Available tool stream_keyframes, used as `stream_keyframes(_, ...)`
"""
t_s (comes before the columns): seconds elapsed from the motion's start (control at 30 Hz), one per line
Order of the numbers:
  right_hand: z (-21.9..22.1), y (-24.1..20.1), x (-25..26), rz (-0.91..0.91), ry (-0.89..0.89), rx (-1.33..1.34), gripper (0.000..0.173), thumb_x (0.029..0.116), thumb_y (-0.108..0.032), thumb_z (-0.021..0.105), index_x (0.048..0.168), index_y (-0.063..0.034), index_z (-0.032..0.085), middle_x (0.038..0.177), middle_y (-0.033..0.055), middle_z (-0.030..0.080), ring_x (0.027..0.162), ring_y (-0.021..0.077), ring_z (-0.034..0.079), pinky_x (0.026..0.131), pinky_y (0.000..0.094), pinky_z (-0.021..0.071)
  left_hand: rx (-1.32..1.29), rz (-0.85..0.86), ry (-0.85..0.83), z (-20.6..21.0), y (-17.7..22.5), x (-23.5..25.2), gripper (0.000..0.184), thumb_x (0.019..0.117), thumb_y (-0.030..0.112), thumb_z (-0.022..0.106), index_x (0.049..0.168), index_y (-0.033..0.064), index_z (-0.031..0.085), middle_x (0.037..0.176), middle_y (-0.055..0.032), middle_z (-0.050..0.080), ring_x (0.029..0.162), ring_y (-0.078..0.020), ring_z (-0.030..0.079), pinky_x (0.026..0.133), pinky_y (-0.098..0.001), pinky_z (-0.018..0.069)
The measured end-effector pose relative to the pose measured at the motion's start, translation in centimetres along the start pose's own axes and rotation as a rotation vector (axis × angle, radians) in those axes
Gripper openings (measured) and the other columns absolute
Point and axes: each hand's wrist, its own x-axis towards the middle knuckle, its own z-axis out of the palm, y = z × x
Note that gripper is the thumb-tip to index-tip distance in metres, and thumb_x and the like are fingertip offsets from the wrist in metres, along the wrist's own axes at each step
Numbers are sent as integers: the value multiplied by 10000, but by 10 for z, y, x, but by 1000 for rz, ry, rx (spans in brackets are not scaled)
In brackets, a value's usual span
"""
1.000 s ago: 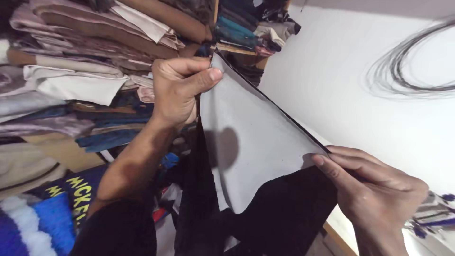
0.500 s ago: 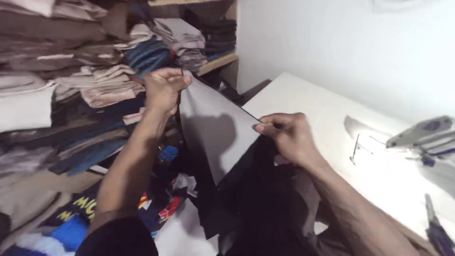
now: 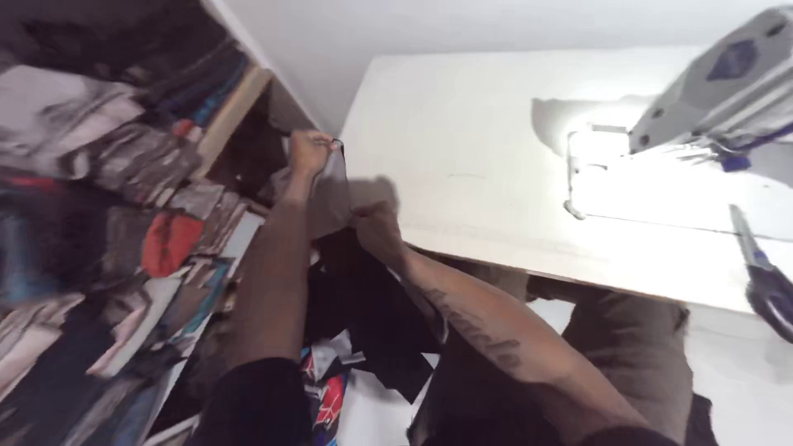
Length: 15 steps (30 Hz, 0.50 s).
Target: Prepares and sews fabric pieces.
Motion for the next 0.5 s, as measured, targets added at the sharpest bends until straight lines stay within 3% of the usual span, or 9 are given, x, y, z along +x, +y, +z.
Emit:
stream_keyframes(0.13, -65, 24, -28, -82, 250, 153, 130, 959, -134, 701, 918, -29, 765, 819, 80, 724, 755, 143, 664, 728, 355, 539, -102, 439, -121, 71, 97, 7, 208, 975, 130, 659, 1116, -5, 731, 1040, -172, 742, 934, -221, 718, 916, -451, 567)
stream_keyframes(0.23, -122, 64, -75, -314, 443, 345, 102, 925, -32, 668, 853, 2, 730, 753, 34, 682, 634, 59, 616, 598, 258, 543, -315, 723, -165, 119, 171, -19, 149, 953, 118, 682, 1032, 7, 745, 939, -83, 751, 818, -54, 693, 818, -262, 582)
stream_keyframes(0.3, -162, 87, -125, -376, 487, 349, 98, 938, -7, 664, 876, 31, 729, 767, 38, 689, 636, 47, 609, 580, 229, 536, -475, 864, -228, 145, 223, -53, 121, 928, 82, 701, 998, -5, 746, 909, -55, 754, 796, -16, 689, 794, -203, 581)
stream_keyframes(0.4, -204, 112, -203, -327, 574, 308, 83, 936, 6, 672, 886, 20, 737, 788, 24, 718, 680, 37, 642, 627, 212, 557, -605, 959, -412, 181, 289, -109, 116, 899, 68, 737, 990, -4, 739, 893, -41, 751, 768, -14, 687, 752, -193, 585)
stream_keyframes(0.5, -223, 134, -248, -250, 666, 378, 68, 934, 7, 684, 917, 8, 749, 797, 20, 732, 678, 32, 654, 634, 203, 569, -455, 857, -620, 205, 328, -146, 139, 876, 126, 785, 998, 72, 743, 889, -4, 770, 777, -34, 720, 761, -245, 608)
